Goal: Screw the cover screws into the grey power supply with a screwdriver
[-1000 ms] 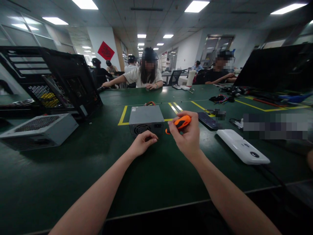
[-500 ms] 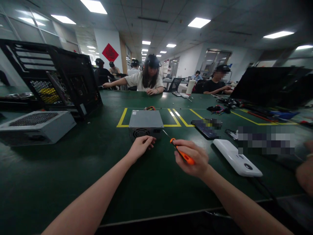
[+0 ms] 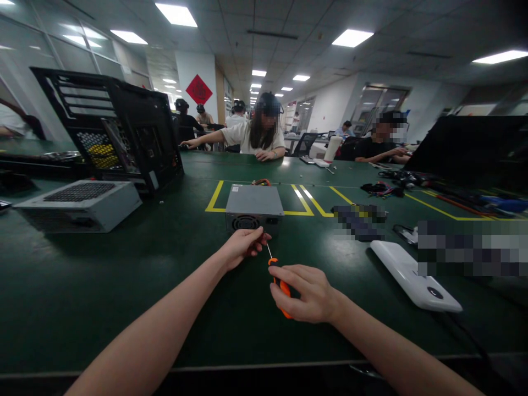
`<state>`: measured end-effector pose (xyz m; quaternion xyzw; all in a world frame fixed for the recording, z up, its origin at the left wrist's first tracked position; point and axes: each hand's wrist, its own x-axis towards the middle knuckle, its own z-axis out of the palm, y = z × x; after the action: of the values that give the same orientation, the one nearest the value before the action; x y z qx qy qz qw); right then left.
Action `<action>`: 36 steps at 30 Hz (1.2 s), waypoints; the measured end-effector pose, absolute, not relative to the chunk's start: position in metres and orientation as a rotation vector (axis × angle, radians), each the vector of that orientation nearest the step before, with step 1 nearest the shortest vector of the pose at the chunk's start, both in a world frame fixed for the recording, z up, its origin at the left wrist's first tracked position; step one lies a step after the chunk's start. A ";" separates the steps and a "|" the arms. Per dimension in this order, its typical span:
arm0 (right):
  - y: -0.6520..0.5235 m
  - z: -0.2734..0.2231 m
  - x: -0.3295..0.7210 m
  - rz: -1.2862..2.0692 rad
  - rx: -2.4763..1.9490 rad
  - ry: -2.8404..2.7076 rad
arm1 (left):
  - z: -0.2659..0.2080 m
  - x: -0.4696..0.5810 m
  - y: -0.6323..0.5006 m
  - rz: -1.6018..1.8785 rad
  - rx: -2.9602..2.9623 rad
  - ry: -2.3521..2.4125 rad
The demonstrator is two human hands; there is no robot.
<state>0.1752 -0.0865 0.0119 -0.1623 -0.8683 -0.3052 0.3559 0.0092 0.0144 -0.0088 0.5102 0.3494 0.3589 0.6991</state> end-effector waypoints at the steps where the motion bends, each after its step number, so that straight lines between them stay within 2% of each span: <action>1: -0.087 0.011 0.175 -0.789 -0.419 -2.244 | -0.009 0.009 0.014 0.801 1.141 0.781; 13: -0.087 0.009 0.173 -0.640 -0.495 -2.505 | -0.008 0.010 0.014 0.808 1.150 0.815; 25: -0.082 0.011 0.192 -0.721 -0.682 -2.320 | -0.002 0.012 0.008 0.782 1.134 0.865; 36: -0.070 0.006 0.197 -0.678 -0.717 -2.392 | -0.001 0.012 0.007 0.788 1.089 0.874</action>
<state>0.1975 -0.0700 0.0062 -0.2665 -0.8891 -0.2522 0.2735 0.0120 0.0069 -0.0006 0.4881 0.3915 0.3533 0.6955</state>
